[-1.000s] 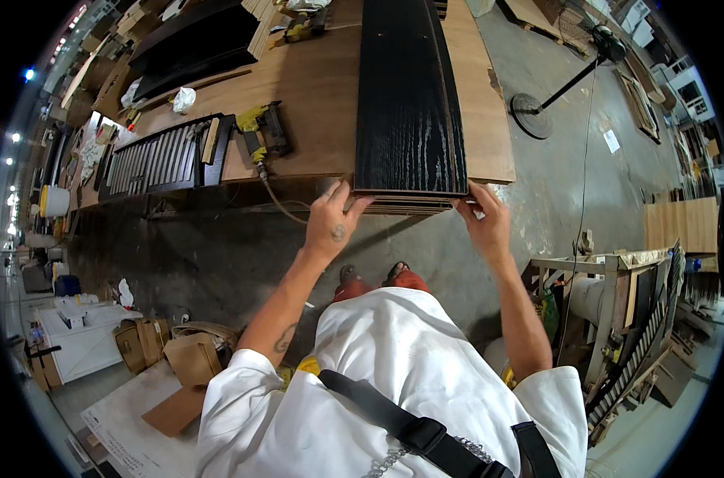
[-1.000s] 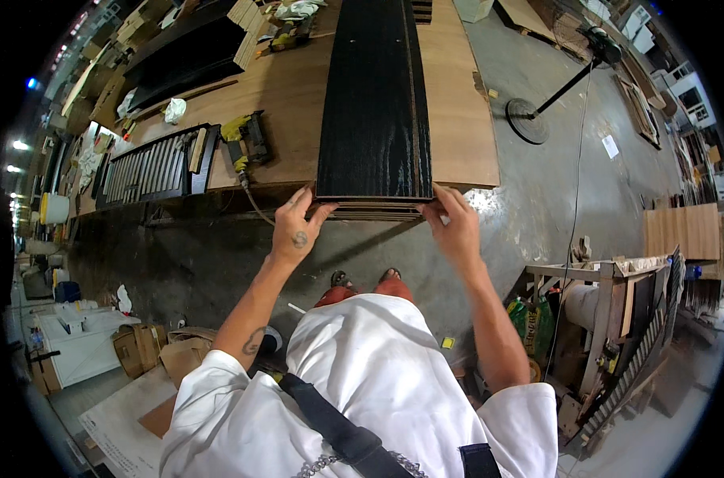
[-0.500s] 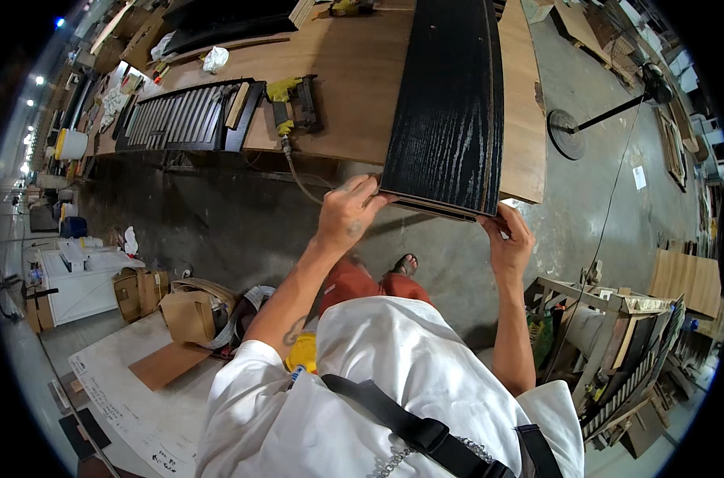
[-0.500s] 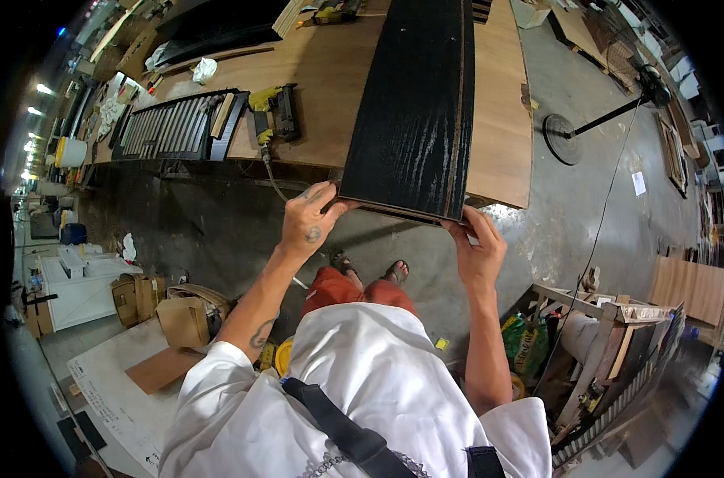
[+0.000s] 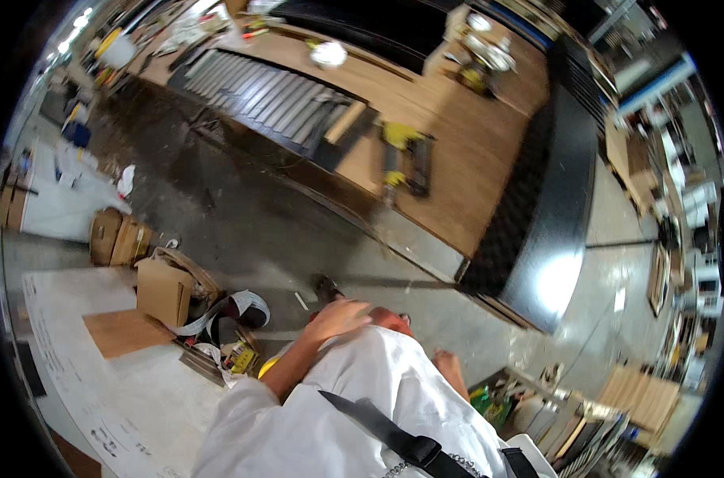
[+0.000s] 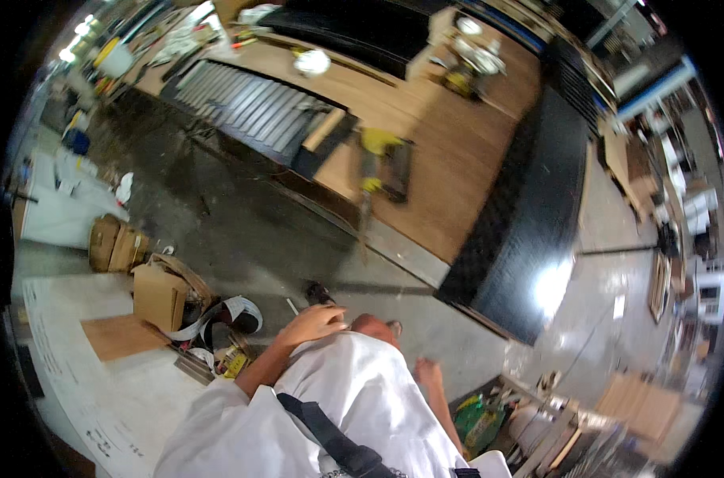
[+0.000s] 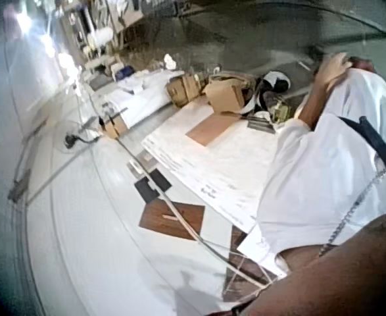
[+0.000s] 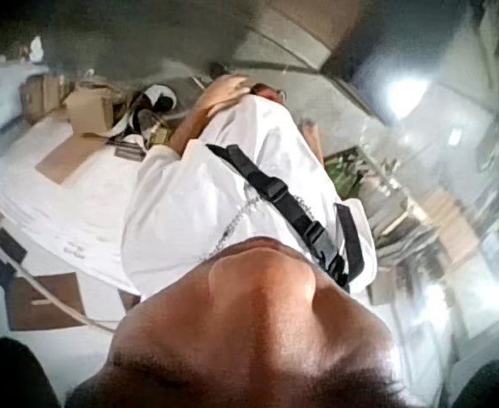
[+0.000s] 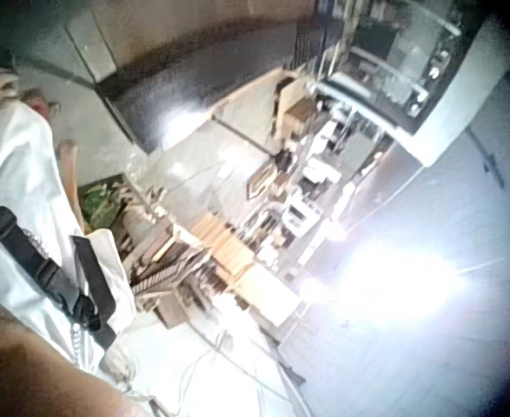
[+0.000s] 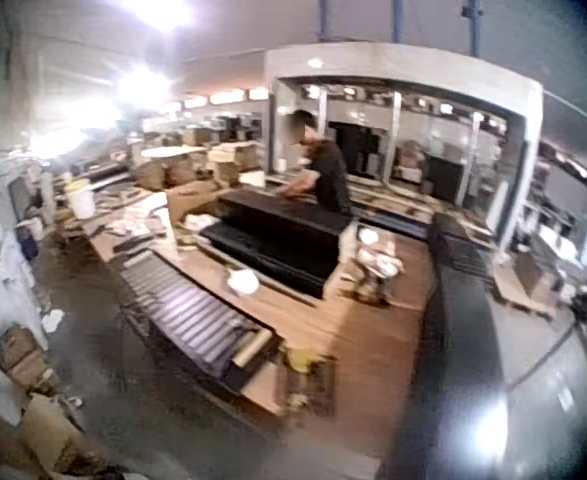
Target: The person arranges wooden slats onto a black curved base on a workbench. They then apply a white adhesive from a plastic bag onto the slats.
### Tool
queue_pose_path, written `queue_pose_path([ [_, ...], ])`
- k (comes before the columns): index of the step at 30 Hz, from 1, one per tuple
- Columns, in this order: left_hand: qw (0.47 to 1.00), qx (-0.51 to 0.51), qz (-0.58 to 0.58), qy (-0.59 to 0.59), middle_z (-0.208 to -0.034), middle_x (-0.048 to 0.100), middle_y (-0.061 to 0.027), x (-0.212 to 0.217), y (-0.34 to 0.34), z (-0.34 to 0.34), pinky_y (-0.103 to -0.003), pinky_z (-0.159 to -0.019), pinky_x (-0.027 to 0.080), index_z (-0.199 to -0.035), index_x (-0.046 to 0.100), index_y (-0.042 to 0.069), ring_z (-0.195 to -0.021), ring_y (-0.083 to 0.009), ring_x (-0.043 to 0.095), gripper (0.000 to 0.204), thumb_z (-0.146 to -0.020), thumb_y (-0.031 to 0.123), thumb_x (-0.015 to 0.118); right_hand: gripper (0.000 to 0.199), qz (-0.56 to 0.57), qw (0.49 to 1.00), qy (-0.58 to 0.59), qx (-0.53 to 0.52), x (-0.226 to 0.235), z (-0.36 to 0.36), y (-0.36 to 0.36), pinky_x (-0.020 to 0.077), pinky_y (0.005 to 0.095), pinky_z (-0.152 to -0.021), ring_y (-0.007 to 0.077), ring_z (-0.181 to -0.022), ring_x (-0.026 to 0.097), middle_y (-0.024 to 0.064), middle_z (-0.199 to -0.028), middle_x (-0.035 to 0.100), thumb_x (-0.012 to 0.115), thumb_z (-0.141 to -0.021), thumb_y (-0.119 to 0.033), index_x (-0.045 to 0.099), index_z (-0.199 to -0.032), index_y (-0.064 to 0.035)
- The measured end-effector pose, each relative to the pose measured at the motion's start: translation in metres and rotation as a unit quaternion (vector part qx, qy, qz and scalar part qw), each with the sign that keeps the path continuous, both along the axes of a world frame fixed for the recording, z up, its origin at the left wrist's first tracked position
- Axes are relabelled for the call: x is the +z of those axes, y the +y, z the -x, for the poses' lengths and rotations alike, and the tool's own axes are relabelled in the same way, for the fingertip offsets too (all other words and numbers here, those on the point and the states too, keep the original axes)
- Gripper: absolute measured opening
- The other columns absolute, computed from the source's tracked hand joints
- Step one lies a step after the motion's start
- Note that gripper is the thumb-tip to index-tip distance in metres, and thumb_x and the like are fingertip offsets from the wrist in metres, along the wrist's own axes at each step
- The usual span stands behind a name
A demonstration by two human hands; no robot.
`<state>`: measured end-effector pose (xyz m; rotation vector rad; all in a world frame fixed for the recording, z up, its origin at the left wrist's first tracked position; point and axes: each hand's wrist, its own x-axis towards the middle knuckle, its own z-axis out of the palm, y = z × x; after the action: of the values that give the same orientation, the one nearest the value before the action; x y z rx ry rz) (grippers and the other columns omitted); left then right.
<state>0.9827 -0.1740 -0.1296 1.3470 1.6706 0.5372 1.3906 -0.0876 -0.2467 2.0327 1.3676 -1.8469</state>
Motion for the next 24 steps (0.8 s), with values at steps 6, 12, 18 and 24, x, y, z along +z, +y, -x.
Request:
queue_pose_path([
  [6,0.962,0.262,-0.047,0.052,-0.08,0.063,-0.0213,0.01,-0.113,0.158,-0.044,-0.069,0.048,-0.089,0.062,0.001,-0.075,-0.0401,0.061,0.032,-0.092,0.032,0.057,0.019,-0.048,0.949,-0.074,0.303,-0.056,0.102,-0.001,0.0507,0.0419,-0.061,0.0288,-0.068,0.065,0.0137,-0.074,0.065,0.054,-0.093,-0.02,0.064,-0.087,-0.0038],
  [12,0.888,0.445,-0.035,0.108,-0.071,0.052,-0.0252,0.054,-0.149,0.251,-0.047,-0.058,0.04,-0.074,0.052,-0.003,-0.066,-0.0386,0.058,0.039,-0.092,0.032,0.058,0.019,-0.412,0.79,-0.006,0.453,0.043,0.337,0.065,0.0524,0.0467,-0.066,0.0388,-0.072,0.066,0.0209,-0.079,0.068,0.058,-0.088,-0.018,0.067,-0.09,-0.0012],
  [18,0.926,0.371,0.036,0.063,-0.09,0.069,-0.021,0.01,-0.142,0.308,-0.039,-0.075,0.052,-0.101,0.068,-0.002,-0.084,-0.0338,0.068,0.038,-0.094,0.035,0.06,0.037,-0.537,0.814,0.032,0.221,0.174,0.578,0.123,0.0525,0.0494,-0.072,0.0413,-0.082,0.064,0.0187,-0.096,0.064,0.068,-0.087,-0.027,0.057,-0.114,-0.0038],
  [24,0.859,0.504,0.087,-0.02,-0.094,0.072,-0.0153,-0.035,-0.159,0.426,-0.035,-0.076,0.052,-0.109,0.067,0.0,-0.086,-0.0248,0.069,0.037,-0.093,0.032,0.063,0.067,-0.432,0.851,-0.155,0.255,0.165,0.663,0.177,0.0532,0.0507,-0.075,0.0451,-0.088,0.065,0.0262,-0.103,0.063,0.072,-0.08,-0.022,0.039,-0.133,0.0013],
])
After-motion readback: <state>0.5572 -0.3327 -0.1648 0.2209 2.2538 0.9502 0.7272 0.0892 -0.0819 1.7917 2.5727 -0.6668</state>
